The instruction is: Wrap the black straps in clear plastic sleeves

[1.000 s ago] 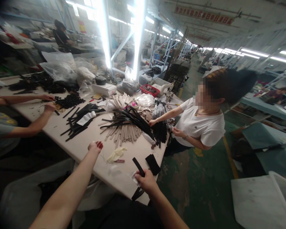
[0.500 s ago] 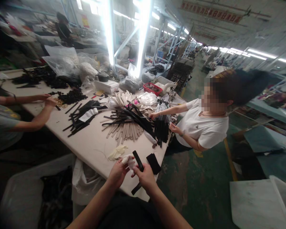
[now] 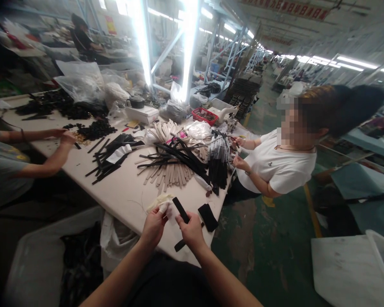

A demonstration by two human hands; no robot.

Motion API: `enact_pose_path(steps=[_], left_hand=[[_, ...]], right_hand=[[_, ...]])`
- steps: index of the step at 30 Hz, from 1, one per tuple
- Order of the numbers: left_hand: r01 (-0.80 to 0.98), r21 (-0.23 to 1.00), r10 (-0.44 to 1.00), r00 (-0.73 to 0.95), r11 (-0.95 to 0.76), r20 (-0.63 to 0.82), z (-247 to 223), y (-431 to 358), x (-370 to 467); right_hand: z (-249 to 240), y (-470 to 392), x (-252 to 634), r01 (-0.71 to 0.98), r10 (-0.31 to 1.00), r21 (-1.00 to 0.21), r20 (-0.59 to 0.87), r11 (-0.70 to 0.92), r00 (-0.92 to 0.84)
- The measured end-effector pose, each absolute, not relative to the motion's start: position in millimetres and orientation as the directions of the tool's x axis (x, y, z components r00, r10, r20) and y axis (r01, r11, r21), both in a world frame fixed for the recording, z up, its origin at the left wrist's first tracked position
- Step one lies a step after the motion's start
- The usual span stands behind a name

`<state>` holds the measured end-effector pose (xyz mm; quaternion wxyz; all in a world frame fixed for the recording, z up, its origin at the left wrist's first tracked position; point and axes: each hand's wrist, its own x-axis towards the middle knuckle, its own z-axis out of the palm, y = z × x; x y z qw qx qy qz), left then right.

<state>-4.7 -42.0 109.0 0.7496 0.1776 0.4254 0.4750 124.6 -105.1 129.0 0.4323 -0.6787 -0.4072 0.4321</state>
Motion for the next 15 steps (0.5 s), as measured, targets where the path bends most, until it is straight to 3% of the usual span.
enact_pose_path(steps=[6,11,15], left_hand=[[-0.373,0.702,0.785,0.420,0.607,-0.456,102.7,-45.8,-5.3],[-0.557,0.574,0.770,0.208,0.600,-0.603,95.9,-30.7,-8.5],[-0.640,0.520,0.765,0.173,0.566,-0.620,102.1,-15.8,-9.0]], right_hand=[[128.3,-97.9,124.1,0.026,0.896,-0.943,-0.307,-0.332,0.322],[134.3,-105.1,121.1,-0.132,0.890,-0.912,-0.409,-0.389,0.201],[138.9,-113.9,116.6,0.042,0.922,-0.937,-0.332,-0.346,0.198]])
